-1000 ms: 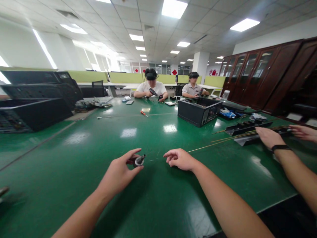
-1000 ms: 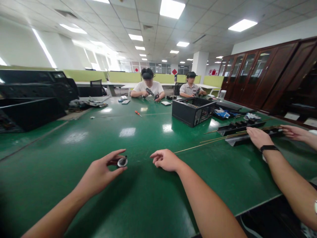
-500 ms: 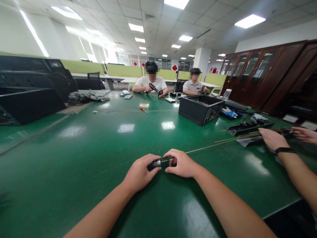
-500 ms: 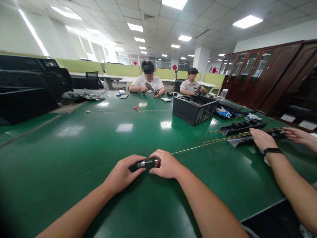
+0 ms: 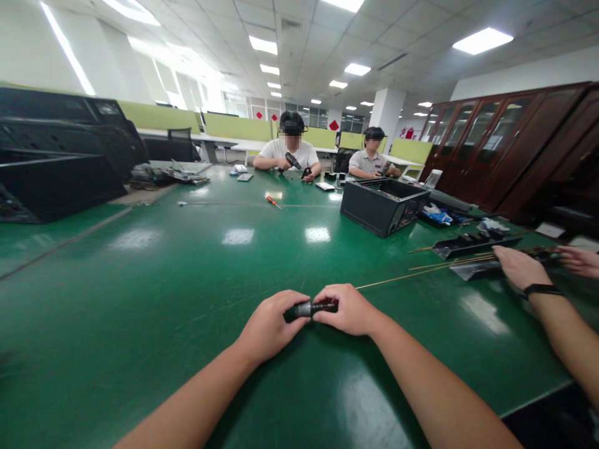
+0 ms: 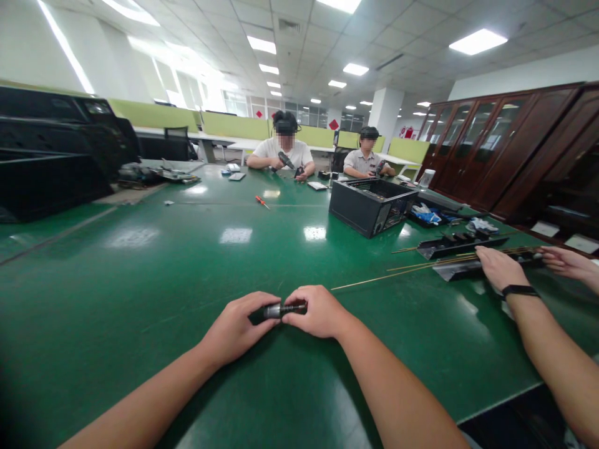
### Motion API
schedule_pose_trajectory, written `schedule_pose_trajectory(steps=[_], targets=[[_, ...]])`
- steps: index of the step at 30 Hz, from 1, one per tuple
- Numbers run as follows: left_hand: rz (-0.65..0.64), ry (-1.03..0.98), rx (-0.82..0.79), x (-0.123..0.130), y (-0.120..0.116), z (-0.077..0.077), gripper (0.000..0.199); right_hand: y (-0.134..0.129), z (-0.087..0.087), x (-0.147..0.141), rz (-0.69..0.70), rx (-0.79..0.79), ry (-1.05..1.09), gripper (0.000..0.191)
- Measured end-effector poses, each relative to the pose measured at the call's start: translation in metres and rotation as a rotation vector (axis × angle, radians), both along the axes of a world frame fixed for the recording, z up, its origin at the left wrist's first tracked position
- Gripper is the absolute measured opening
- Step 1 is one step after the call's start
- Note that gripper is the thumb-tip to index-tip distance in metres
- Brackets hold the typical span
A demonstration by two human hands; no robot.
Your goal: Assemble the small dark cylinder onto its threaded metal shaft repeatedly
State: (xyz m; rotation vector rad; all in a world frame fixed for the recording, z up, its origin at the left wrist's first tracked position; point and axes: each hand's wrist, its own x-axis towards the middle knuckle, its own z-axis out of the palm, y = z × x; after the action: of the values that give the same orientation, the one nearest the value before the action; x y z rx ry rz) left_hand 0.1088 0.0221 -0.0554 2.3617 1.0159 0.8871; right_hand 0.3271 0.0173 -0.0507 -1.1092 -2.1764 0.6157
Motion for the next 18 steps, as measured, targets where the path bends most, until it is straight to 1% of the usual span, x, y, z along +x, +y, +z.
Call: schedule_pose_trajectory(steps=[8,18], targets=[[0.014,-0.016,-0.014,0.0024,-0.0015,0.0002,0.021,-0.0020,0.0010,-0.0017,-0.015,0.032,-0.016,0.012],[0.007,-0.033,0.027,0.0029,-0.0021,0.0014,0.021,-0.0010,0.0021,-0.0005,-0.022,0.065,-0.052,0.009]])
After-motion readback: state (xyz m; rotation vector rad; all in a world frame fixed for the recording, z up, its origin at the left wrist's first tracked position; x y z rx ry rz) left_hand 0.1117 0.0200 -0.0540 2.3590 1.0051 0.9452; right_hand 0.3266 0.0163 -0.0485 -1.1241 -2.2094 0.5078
